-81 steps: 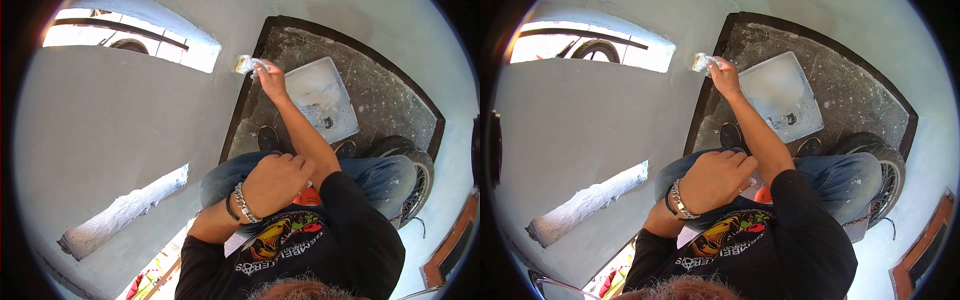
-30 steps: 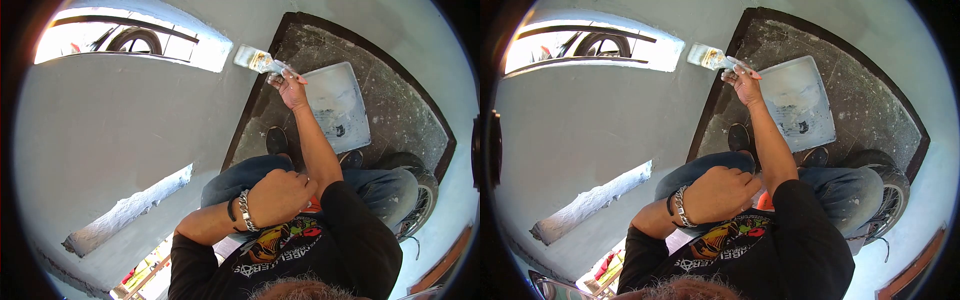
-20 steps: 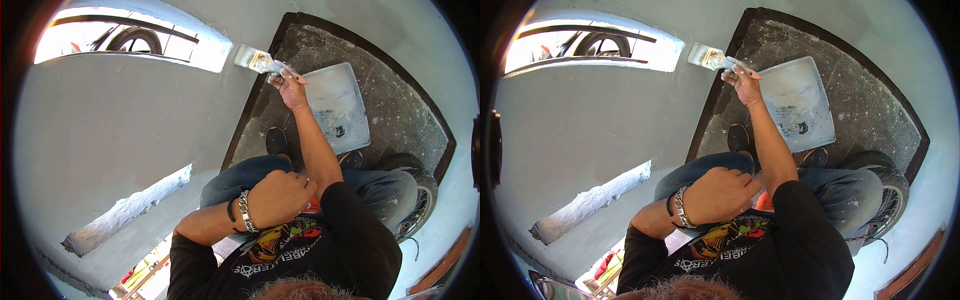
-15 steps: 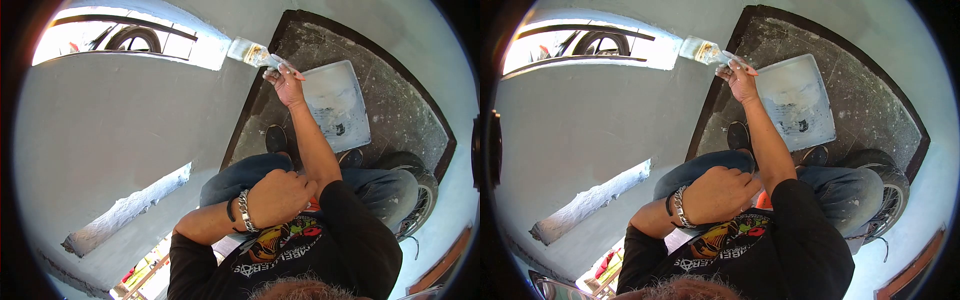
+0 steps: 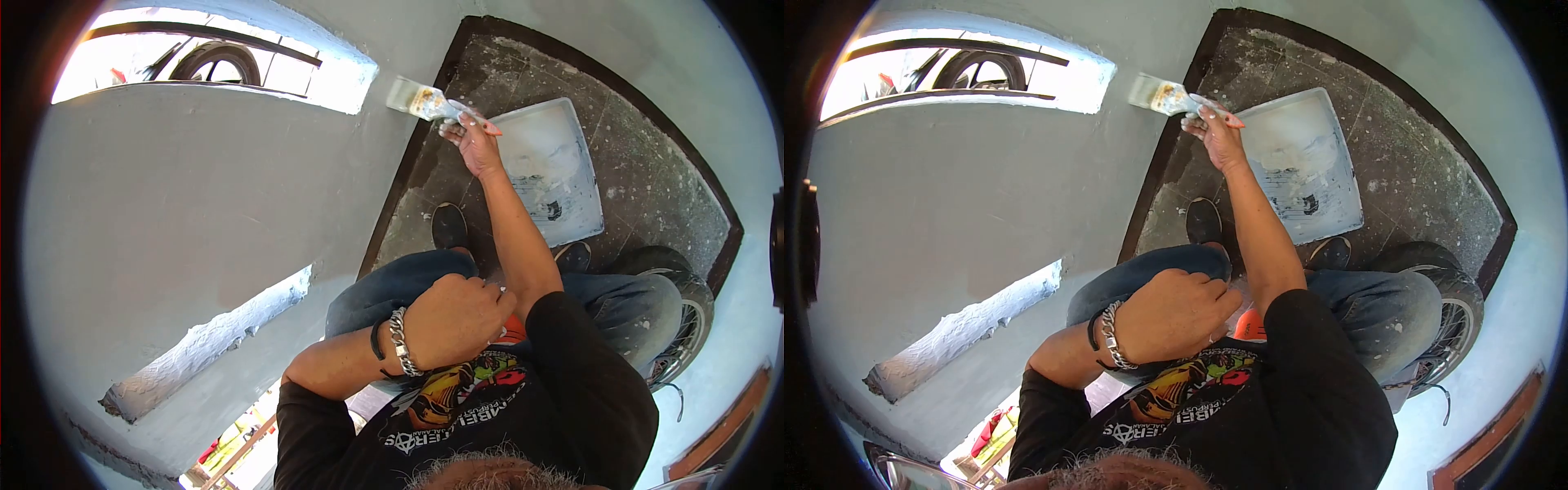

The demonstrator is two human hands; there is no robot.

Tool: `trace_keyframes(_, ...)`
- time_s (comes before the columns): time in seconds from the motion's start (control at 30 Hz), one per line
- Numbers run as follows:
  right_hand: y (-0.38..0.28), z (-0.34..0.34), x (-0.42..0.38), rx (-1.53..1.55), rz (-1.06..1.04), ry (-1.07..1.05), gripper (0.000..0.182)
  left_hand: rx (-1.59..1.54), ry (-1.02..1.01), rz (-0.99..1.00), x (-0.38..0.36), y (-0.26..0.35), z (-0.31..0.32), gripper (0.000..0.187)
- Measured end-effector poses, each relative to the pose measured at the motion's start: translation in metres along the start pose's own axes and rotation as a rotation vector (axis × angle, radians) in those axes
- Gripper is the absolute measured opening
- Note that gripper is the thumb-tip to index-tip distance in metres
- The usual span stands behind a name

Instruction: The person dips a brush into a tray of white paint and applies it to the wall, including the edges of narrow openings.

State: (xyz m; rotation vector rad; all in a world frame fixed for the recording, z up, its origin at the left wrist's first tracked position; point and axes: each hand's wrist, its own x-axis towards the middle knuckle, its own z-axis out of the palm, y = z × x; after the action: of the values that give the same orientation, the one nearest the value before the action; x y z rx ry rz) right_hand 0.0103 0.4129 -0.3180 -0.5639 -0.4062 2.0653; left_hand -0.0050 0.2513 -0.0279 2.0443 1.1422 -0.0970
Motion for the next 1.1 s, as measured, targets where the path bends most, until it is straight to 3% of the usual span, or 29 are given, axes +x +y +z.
trace_keyframes(0.13,0.011,-0.023,-0.010,-0.169,-0.008,0.194,0.031,-0.014,0.004,0.003,-0.001,-0.001,0.002,0.024)
trace_keyframes(0.23,0.030,-0.015,-0.006,-0.537,-0.029,0.274,0.029,-0.001,0.011,-0.002,0.000,-0.004,0.002,0.025)
trace_keyframes(0.5,-0.022,0.044,-0.013,-0.362,-0.164,0.173,0.023,-0.027,0.019,-0.016,0.000,-0.005,0.002,0.027)
trace_keyframes(0.63,-0.004,0.016,0.017,-0.800,-0.237,0.294,0.025,-0.035,0.007,-0.037,0.002,-0.007,0.002,0.026)
trace_keyframes(0.73,-0.004,0.049,0.022,-0.656,-0.283,0.265,0.022,-0.029,0.001,-0.052,0.003,-0.009,-0.001,0.026)
trace_keyframes(0.77,-0.010,0.057,0.024,-0.759,-0.323,0.238,0.021,-0.027,0.001,-0.057,0.003,-0.010,-0.001,0.026)
trace_keyframes(0.9,-0.056,0.096,0.009,-0.412,-0.398,0.112,0.021,-0.033,0.013,-0.023,0.002,-0.009,0.001,0.025)
trace_keyframes(1.03,-0.050,0.063,0.025,-0.688,-0.316,0.260,0.020,-0.008,-0.007,-0.069,0.004,-0.011,-0.001,0.024)
trace_keyframes(1.1,-0.036,0.061,0.029,-0.652,-0.284,0.257,0.020,-0.003,-0.026,-0.094,0.006,-0.013,-0.001,0.024)
